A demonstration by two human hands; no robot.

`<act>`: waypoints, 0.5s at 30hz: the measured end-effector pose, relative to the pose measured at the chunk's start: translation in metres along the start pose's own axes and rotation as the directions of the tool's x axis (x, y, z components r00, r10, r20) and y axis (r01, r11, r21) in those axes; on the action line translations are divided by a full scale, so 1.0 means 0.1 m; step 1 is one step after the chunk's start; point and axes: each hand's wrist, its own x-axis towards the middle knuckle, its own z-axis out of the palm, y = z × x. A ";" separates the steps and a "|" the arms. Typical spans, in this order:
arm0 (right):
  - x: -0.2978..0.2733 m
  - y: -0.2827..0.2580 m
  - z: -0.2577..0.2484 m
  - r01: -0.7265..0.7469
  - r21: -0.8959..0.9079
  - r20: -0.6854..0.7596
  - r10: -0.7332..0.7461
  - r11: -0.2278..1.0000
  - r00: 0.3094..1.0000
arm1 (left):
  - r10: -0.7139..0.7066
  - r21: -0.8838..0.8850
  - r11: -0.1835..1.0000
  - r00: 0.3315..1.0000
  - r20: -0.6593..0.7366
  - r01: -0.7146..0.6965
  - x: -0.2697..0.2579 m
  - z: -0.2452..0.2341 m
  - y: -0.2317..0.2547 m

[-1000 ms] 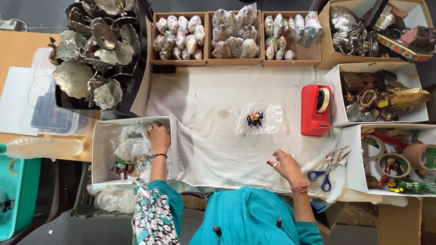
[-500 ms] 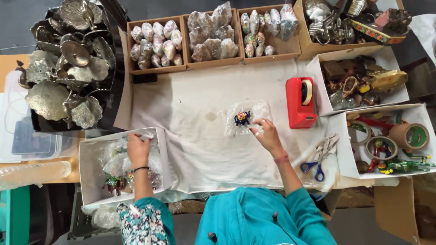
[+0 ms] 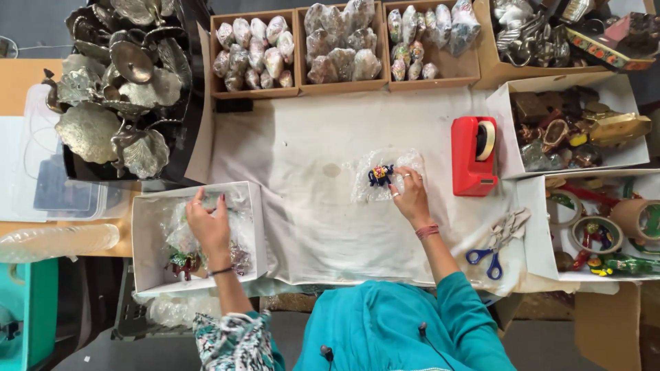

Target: The person places small toy figures into plastic bags and seals them with adhesive tape.

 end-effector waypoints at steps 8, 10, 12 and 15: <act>0.18 -0.14 0.17 -0.020 -0.034 0.065 0.022 0.999 0.998 | 0.017 -0.641 0.749 0.963 0.268 0.165 -0.60 2.29 0.94; 0.13 -0.11 0.23 -0.054 -0.003 0.049 0.054 0.999 0.997 | -0.030 -0.563 0.798 0.948 0.318 0.215 -0.63 2.48 1.14; 0.07 -0.06 0.24 -0.087 0.024 0.034 0.086 0.996 0.996 | -0.081 -0.481 0.837 0.927 0.365 0.262 -0.62 2.46 1.48; -0.03 -0.02 0.30 -0.032 0.108 -0.018 0.034 0.994 0.999 | -0.158 -0.186 0.947 0.886 0.435 0.260 -0.55 2.37 1.84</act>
